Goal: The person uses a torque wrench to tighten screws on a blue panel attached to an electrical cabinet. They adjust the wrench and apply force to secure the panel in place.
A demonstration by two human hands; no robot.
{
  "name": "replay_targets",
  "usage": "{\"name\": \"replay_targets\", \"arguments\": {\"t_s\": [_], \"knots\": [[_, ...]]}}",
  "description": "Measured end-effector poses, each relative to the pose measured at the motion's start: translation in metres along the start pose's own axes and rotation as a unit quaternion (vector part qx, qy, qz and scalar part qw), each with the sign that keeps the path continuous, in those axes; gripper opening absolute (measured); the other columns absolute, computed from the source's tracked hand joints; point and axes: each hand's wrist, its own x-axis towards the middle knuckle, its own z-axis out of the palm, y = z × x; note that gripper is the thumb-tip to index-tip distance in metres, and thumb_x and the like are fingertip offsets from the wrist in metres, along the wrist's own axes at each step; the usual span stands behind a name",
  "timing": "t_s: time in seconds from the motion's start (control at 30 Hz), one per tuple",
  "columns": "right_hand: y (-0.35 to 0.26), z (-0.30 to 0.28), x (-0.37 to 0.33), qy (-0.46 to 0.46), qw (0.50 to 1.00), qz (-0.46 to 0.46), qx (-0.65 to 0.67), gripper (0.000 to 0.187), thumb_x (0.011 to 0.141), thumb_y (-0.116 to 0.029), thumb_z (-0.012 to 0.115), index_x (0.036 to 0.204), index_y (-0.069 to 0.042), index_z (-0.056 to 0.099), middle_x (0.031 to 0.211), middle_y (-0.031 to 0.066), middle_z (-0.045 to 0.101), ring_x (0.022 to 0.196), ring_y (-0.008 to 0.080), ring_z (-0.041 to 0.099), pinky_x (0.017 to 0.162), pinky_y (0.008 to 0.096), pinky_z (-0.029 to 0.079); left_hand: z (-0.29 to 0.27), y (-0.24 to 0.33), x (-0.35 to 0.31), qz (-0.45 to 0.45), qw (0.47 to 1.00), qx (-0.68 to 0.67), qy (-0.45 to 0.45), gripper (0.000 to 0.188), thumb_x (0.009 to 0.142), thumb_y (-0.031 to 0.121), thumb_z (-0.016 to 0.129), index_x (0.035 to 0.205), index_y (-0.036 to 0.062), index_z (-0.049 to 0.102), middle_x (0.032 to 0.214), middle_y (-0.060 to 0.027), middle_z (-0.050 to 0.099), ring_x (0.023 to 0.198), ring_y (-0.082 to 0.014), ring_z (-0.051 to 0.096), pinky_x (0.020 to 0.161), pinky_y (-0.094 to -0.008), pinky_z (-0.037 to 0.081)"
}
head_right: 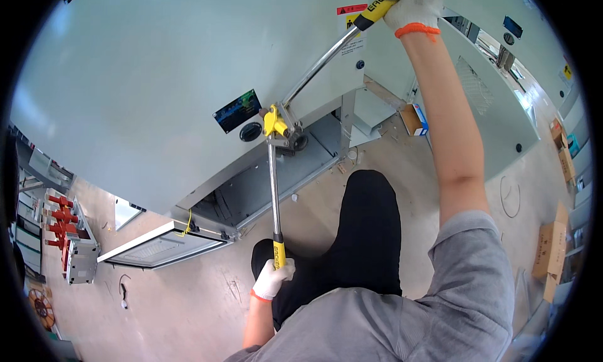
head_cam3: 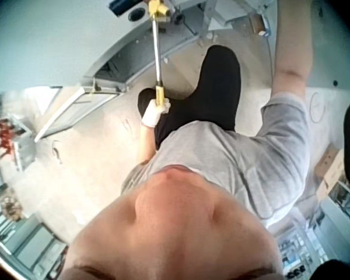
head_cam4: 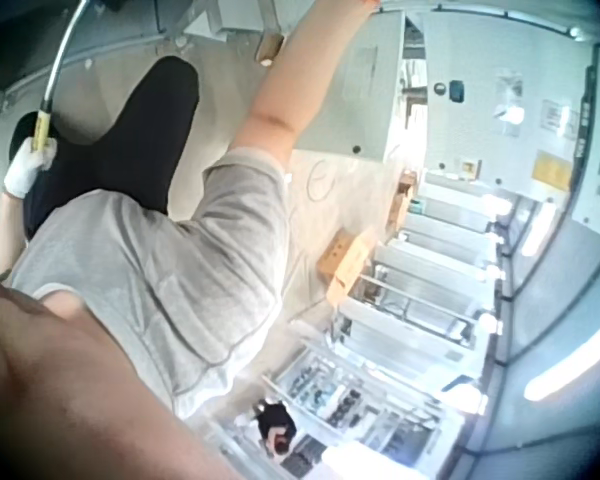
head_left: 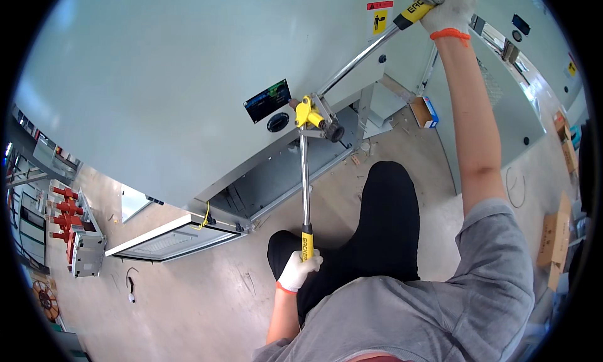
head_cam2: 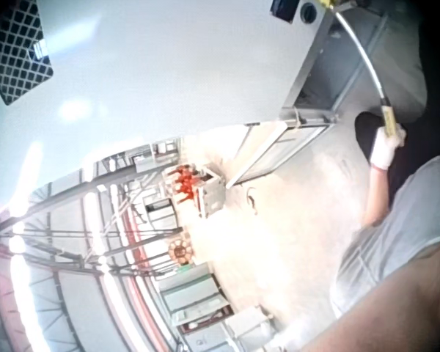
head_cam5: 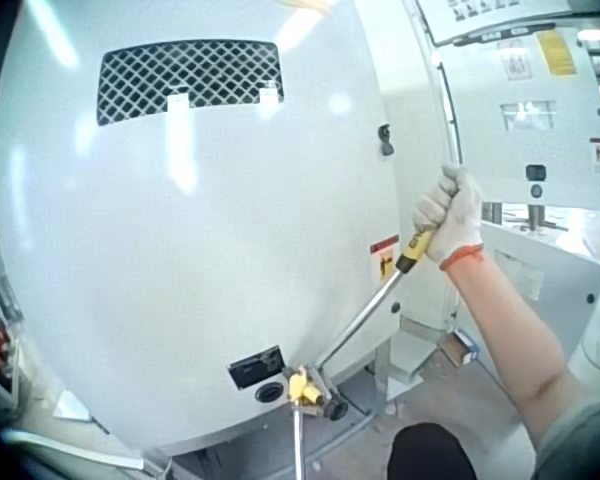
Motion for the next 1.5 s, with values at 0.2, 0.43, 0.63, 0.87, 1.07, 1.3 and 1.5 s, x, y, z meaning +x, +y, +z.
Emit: {"name": "replay_targets", "arguments": {"t_s": [0.2,0.43,0.63,0.87,1.07,1.3,1.5], "knots": [[-0.008,0.031,-0.065,-0.06,0.997,-0.052,-0.002,0.053,0.107,-0.036,0.051,0.062,-0.025,0.026,0.051,-0.007,0.018,0.039,0.0115,0.02,0.042,0.0327,0.018,0.102,0.025,-0.007,-0.053,0.914,-0.351,-0.197,0.046,0.091,0.019,0.06,0.056,0.0126,0.031,0.065,-0.0024,0.034,0.063,-0.0185,0.032,0.061,-0.0344,0.028],[-0.037,0.017,-0.158,-0.164,0.984,-0.064,-0.007,0.046,0.106,-0.026,0.042,0.067,-0.016,0.02,0.058,-0.0004,0.02,0.053,0.0172,0.022,0.055,0.0378,0.022,0.139,0.041,-0.018,-0.09,0.877,-0.455,-0.124,0.073,0.106,0.057,0.049,0.051,0.0159,0.025,0.06,0.0002,0.019,0.059,-0.0166,0.024,0.058,-0.0332,0.026],[-0.037,0.005,-0.209,-0.212,0.968,-0.136,-0.016,0.046,0.107,-0.026,0.043,0.066,-0.016,0.024,0.058,0.0004,0.026,0.052,0.0172,0.026,0.054,0.0382,0.027,0.149,0.051,-0.02,-0.092,0.89,-0.429,-0.126,0.068,0.105,0.049,0.053,0.053,0.0156,0.025,0.062,0.0004,0.02,0.06,-0.0158,0.023,0.057,-0.0332,0.025],[-0.025,0.003,-0.343,-0.396,0.882,-0.133,-0.215,0.025,0.083,-0.005,0.066,0.062,-0.009,0.054,0.065,0.0058,0.062,0.058,0.0251,0.057,0.061,0.0415,0.049,0.192,0.076,-0.019,0.048,0.965,-0.253,-0.056,0.028,0.086,0.007,0.079,0.084,0.0093,0.051,0.07,0.0001,0.049,0.067,-0.0121,0.049,0.063,-0.0298,0.045],[-0.016,-0.008,-0.319,-0.516,0.827,-0.118,-0.19,0.017,0.06,0.006,0.059,0.059,-0.01,0.053,0.064,0.0033,0.061,0.054,0.0259,0.058,0.06,0.0408,0.051,0.192,0.105,-0.028,0.254,0.962,-0.044,-0.092,0.033,0.092,0.015,0.081,0.078,0.0063,0.052,0.068,-0.0022,0.048,0.064,-0.0139,0.047,0.06,-0.0294,0.043],[-0.04,-0.015,-0.214,-0.396,0.901,-0.148,-0.1,0.034,0.105,-0.027,0.051,0.072,-0.02,0.052,0.057,-0.0042,0.047,0.05,0.0173,0.051,0.059,0.0372,0.051,0.119,0.056,-0.02,-0.001,0.952,-0.291,-0.099,0.037,0.086,0.016,0.06,0.054,0.0052,0.045,0.06,-0.0096,0.045,0.056,-0.023,0.043,0.056,-0.0358,0.033],[-0.032,-0.018,-0.044,-0.371,0.922,0.057,0.09,0.042,0.105,-0.032,0.045,0.069,-0.023,0.029,0.055,-0.009,0.025,0.049,0.0101,0.021,0.055,0.033,0.023,-0.022,0.0,0.034,0.017,0.989,-0.037,0.143,0.019,0.081,0.017,0.073,0.075,0.0007,0.066,0.064,-0.0033,0.057,0.056,-0.0138,0.051,0.057,-0.0299,0.036]]}}
